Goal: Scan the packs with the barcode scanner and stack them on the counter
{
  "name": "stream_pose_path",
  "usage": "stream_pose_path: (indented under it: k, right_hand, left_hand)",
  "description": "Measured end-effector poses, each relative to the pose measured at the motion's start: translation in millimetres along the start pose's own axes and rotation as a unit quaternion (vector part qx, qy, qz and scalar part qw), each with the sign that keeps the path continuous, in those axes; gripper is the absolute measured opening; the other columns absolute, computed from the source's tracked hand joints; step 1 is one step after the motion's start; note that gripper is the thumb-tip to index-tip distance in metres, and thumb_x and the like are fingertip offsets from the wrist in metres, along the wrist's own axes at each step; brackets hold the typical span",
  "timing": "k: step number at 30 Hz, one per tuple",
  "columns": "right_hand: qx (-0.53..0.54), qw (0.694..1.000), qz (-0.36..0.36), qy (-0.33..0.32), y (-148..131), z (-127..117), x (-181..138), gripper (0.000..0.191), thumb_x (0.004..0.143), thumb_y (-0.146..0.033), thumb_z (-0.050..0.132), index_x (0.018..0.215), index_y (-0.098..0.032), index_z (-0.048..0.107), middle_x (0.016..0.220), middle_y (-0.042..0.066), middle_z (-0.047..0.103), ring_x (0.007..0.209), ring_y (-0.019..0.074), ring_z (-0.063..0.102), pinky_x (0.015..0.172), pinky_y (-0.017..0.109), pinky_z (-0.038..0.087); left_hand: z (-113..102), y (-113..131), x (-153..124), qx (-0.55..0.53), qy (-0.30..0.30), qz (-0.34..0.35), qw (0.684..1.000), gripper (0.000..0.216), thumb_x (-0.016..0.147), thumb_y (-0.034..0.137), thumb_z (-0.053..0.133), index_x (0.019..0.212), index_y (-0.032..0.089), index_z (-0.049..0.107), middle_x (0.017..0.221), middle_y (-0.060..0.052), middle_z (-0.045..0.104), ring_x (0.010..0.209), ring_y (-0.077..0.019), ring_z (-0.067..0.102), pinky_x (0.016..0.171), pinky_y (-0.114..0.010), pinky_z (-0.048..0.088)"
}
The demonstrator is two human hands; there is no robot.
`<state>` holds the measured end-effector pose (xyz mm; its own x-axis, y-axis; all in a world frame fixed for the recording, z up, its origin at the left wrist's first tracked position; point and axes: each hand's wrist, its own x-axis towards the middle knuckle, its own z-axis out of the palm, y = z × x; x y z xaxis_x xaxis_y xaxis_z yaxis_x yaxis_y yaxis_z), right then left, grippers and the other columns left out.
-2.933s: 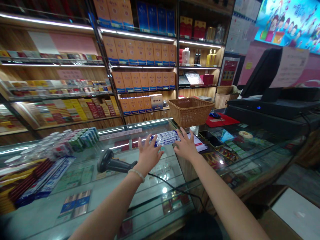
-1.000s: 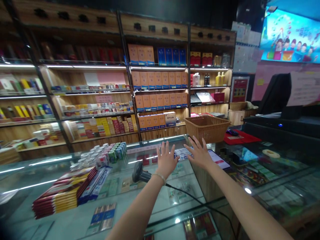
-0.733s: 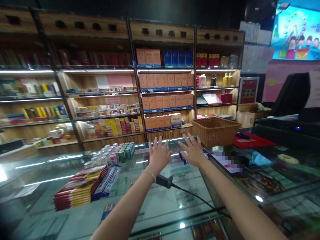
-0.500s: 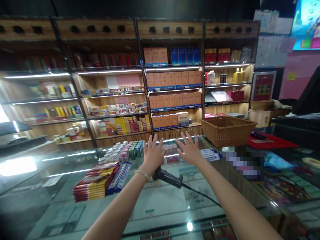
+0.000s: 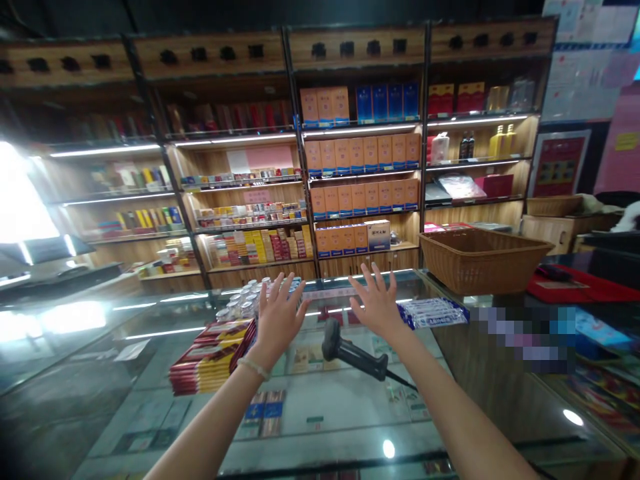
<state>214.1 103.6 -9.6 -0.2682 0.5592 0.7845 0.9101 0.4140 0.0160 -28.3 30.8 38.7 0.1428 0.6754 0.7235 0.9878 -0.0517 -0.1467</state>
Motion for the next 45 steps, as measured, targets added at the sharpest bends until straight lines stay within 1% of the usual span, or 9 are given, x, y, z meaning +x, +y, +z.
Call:
stream_pose_path:
  k: [6,14,18,21,28,33,36,41,45]
  right_hand:
    - [0.008,1.000,0.012,-0.011,-10.6,3.7,-11.5,0.048,0.100,-0.047,0.048,0.145,-0.035,0.059,0.165,0.008,0.041,0.153,0.0333,0.030,0.122,0.065,0.011]
    - [0.022,1.000,0.002,-0.003,-12.6,4.2,-21.4,0.047,0.100,-0.046,0.047,0.144,-0.034,0.061,0.164,0.008,0.044,0.151,0.0330,0.033,0.124,0.062,0.008]
    - [0.019,1.000,-0.010,-0.010,-16.9,2.1,-22.0,0.048,0.100,-0.047,0.047,0.145,-0.034,0.060,0.164,0.008,0.044,0.151,0.0339,0.032,0.124,0.061,0.007]
    - [0.016,0.999,-0.029,-0.014,-23.4,0.6,-19.7,0.050,0.100,-0.048,0.047,0.147,-0.034,0.058,0.164,0.008,0.044,0.151,0.0353,0.032,0.123,0.062,0.005]
    - [0.015,0.996,-0.077,-0.036,-42.2,-1.9,-11.0,0.049,0.102,-0.048,0.045,0.147,-0.034,0.058,0.164,0.006,0.043,0.152,0.0317,0.030,0.124,0.060,0.001]
    - [0.010,0.993,-0.105,-0.057,-52.0,2.3,-5.1,0.051,0.101,-0.049,0.045,0.149,-0.035,0.056,0.165,0.006,0.042,0.152,0.0336,0.029,0.123,0.060,0.001]
    - [0.011,0.992,-0.116,-0.057,-62.2,6.7,5.8,0.050,0.101,-0.048,0.046,0.148,-0.035,0.057,0.166,0.006,0.041,0.152,0.0341,0.029,0.123,0.059,0.001]
    - [0.037,0.982,-0.174,-0.066,-91.6,19.4,35.5,0.049,0.100,-0.052,0.052,0.146,-0.038,0.059,0.168,0.006,0.036,0.153,0.0345,0.026,0.123,0.058,0.000]
    - [0.065,0.964,-0.238,-0.095,-119.1,34.6,55.2,0.046,0.096,-0.054,0.061,0.139,-0.039,0.064,0.171,0.006,0.029,0.156,0.0359,0.019,0.122,0.060,0.000]
  left_hand:
    - [3.8,-22.0,-21.0,0.012,0.016,0.016,1.000,0.042,0.102,0.039,0.049,0.138,0.026,0.066,0.158,-0.009,0.052,0.153,-0.0298,0.037,0.131,-0.056,0.017]
    - [3.3,-29.9,-30.4,0.009,0.020,-0.007,1.000,0.041,0.102,0.042,0.048,0.136,0.027,0.067,0.160,-0.007,0.050,0.153,-0.0287,0.037,0.130,-0.054,0.020]
    - [-4.6,-39.5,-29.6,0.010,0.026,-0.044,0.999,0.041,0.102,0.045,0.048,0.132,0.027,0.069,0.160,-0.006,0.051,0.152,-0.0298,0.038,0.129,-0.054,0.023]
    - [-13.4,-50.0,-29.2,0.014,0.029,-0.081,0.996,0.040,0.101,0.044,0.050,0.131,0.027,0.070,0.156,-0.007,0.054,0.151,-0.0317,0.039,0.128,-0.057,0.024]
    - [-27.2,-67.5,-29.6,0.038,0.045,-0.140,0.988,0.036,0.098,0.041,0.054,0.125,0.028,0.073,0.153,-0.009,0.057,0.149,-0.0347,0.040,0.125,-0.060,0.027]
    - [-30.8,-70.6,-30.1,0.029,0.005,-0.157,0.987,0.035,0.096,0.038,0.056,0.125,0.027,0.074,0.154,-0.010,0.056,0.149,-0.0382,0.038,0.124,-0.066,0.026]
    - [-33.0,-75.3,-31.3,0.029,-0.020,-0.171,0.985,0.032,0.094,0.038,0.060,0.119,0.028,0.076,0.153,-0.010,0.056,0.149,-0.0382,0.038,0.123,-0.066,0.028]
    - [-32.0,-92.0,-37.6,0.037,-0.094,-0.195,0.976,0.024,0.084,0.036,0.072,0.105,0.027,0.079,0.156,-0.011,0.052,0.152,-0.0420,0.033,0.121,-0.072,0.027]
    - [-30.6,-102.8,-42.9,0.033,-0.159,-0.183,0.970,0.035,0.077,0.040,0.081,0.110,0.029,0.077,0.163,-0.011,0.044,0.156,-0.0438,0.026,0.121,-0.075,0.022]
